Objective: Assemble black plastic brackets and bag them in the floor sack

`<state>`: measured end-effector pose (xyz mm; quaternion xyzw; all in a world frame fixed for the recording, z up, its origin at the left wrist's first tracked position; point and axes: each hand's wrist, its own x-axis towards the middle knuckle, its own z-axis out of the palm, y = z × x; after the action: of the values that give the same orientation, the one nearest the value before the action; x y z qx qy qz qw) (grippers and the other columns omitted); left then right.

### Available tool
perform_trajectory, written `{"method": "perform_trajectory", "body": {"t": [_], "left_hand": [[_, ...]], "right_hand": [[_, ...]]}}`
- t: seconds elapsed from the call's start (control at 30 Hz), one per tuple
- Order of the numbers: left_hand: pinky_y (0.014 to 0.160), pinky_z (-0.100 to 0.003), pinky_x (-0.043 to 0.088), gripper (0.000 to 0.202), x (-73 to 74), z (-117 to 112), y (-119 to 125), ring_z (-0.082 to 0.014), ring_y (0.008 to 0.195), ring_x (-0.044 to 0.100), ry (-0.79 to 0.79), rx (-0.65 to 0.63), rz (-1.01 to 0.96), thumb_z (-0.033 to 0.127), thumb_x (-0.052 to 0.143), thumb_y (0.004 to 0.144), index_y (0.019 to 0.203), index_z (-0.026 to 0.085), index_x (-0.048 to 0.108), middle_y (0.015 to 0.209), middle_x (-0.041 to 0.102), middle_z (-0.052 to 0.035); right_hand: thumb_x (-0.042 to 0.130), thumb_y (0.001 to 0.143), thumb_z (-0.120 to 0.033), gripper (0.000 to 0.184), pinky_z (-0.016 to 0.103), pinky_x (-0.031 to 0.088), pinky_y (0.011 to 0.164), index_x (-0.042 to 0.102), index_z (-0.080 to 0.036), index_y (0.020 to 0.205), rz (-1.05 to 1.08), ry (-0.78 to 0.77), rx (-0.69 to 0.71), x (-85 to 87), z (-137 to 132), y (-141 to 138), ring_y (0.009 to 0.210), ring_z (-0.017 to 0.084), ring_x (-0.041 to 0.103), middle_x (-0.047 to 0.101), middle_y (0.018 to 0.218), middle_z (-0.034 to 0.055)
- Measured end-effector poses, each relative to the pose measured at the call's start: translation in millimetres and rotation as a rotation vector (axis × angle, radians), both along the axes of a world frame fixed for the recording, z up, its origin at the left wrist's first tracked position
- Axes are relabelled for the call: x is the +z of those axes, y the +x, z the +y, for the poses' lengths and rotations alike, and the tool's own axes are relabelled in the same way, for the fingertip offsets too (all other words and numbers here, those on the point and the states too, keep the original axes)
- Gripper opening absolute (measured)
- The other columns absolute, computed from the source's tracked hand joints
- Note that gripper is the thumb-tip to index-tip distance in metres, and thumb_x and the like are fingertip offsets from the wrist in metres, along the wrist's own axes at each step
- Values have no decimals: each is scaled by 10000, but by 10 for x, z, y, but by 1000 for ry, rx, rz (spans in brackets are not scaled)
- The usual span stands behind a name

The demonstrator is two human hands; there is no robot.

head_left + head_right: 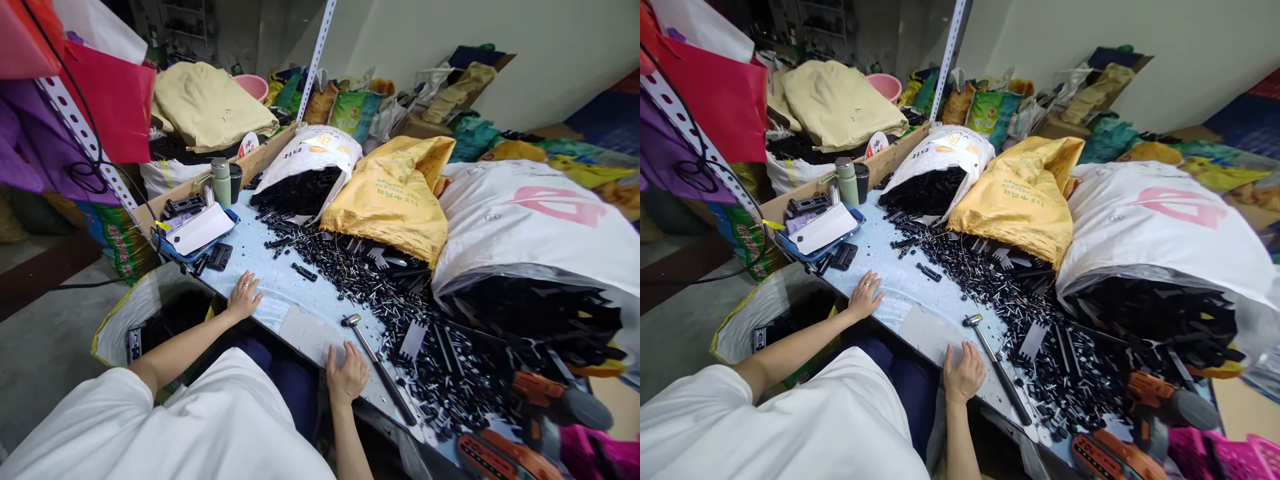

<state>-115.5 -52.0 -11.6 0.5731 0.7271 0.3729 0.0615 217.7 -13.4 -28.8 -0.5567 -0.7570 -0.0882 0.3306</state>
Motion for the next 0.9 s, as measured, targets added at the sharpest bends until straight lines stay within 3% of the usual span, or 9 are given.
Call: {"method": "perform_trajectory", "body": {"t": [0.17, 0.33, 0.57, 0.7, 0.9], "left_hand": [[1115, -486, 195, 487, 1, 22, 10, -311, 1394, 157, -54, 62, 2, 401, 506, 839, 1229, 110, 499, 1402, 379, -199], [1115, -490, 199, 470, -17, 32, 8, -290, 1395, 171, -68, 93, 61, 383, 503, 842, 1245, 143, 485, 1408, 387, -166], [1112, -499, 211, 433, -15, -16, 22, -288, 1348, 302, 9, -4, 132, 343, 518, 818, 1217, 175, 522, 1346, 481, -141], [1095, -502, 241, 437, -39, -24, 9, -305, 1331, 330, 16, 20, 88, 360, 526, 805, 1203, 178, 538, 1331, 497, -144], [1103, -491, 223, 481, -50, -10, 9, -319, 1358, 268, 49, 83, 71, 422, 540, 804, 1199, 149, 537, 1373, 444, -165]], "right_hand": [[515, 845, -498, 508, 437, 364, 951, 571, -92, 1145, 3, -73, 30, 48, 4, -2, 1123, 300, 493, 585, 1174, 163], [419, 869, -559, 598, 490, 269, 1047, 502, -100, 1244, 0, -225, 117, 56, 26, 23, 1253, 299, 378, 509, 1275, 174], [238, 876, -647, 782, 514, 138, 1106, 332, -68, 1395, -150, -458, 191, -25, 72, 91, 1391, 304, 121, 230, 1481, 187], [273, 856, -674, 805, 515, 117, 1110, 280, -113, 1432, -202, -489, 177, -37, 84, 86, 1401, 295, 88, 181, 1507, 153], [279, 863, -662, 769, 511, 126, 1107, 311, -134, 1422, -214, -479, 158, 7, 71, 60, 1400, 284, 114, 198, 1503, 148]]}}
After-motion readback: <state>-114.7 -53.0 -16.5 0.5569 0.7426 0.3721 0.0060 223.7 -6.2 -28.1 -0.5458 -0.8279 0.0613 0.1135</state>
